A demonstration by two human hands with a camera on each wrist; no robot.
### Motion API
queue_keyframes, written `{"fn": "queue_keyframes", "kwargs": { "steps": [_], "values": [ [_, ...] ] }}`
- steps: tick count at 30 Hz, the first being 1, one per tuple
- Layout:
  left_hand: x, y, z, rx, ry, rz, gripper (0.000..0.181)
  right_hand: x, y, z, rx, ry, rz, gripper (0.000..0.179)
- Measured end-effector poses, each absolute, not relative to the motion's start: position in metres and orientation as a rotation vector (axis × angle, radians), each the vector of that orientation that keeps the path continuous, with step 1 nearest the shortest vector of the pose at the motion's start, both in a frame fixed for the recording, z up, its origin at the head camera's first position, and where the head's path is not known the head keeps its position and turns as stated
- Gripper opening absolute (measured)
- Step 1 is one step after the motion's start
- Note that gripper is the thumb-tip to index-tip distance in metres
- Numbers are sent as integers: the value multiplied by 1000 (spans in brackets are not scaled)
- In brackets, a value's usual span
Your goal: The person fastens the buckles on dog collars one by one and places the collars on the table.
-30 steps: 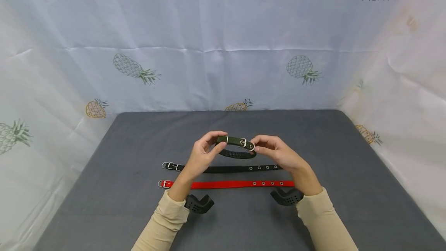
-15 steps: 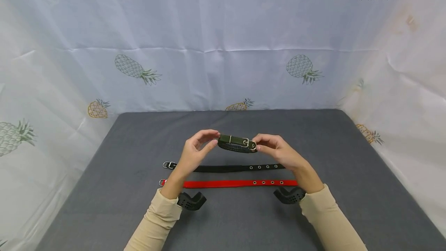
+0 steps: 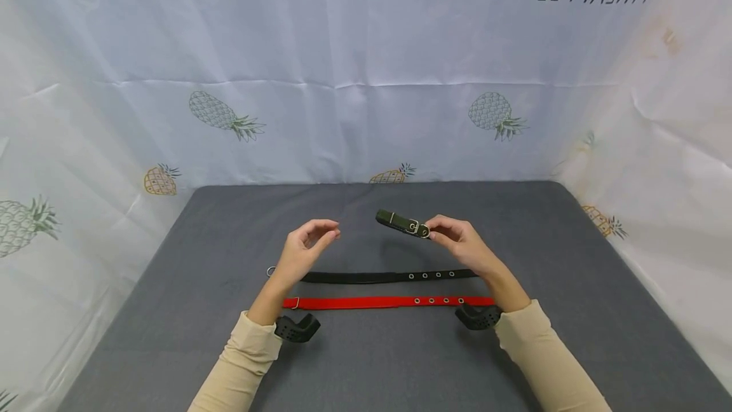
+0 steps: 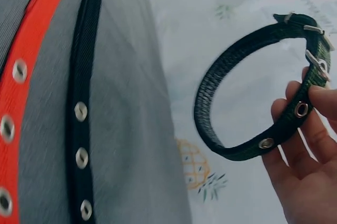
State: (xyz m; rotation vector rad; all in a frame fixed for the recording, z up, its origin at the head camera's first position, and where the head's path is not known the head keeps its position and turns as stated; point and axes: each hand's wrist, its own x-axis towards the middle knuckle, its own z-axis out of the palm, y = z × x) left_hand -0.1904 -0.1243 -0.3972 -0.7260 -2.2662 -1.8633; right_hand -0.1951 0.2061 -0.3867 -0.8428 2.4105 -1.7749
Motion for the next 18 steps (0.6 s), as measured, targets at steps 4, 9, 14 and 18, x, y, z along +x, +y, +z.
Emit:
{"fn": "queue_keyframes", "kwargs": {
  "steps": [4,9,14,18],
  "values": [
    [-192,-130,-402,-683,-2312,-1803,22,-200,209,-394,-828,2505,-1741,18],
    [-194,-134,-408,-638,-2353,-1768,22,-206,213,-405,-859,2652,-1680,15],
    [-195,-141,-413,-594,-2380,-1765,23,-211,218,-411,-851,2814,-1603,12],
    [-196,-145,-416,-575,-2394,-1744,23,-214,222,-414,-807,2957,-1505,13]
  ]
}}
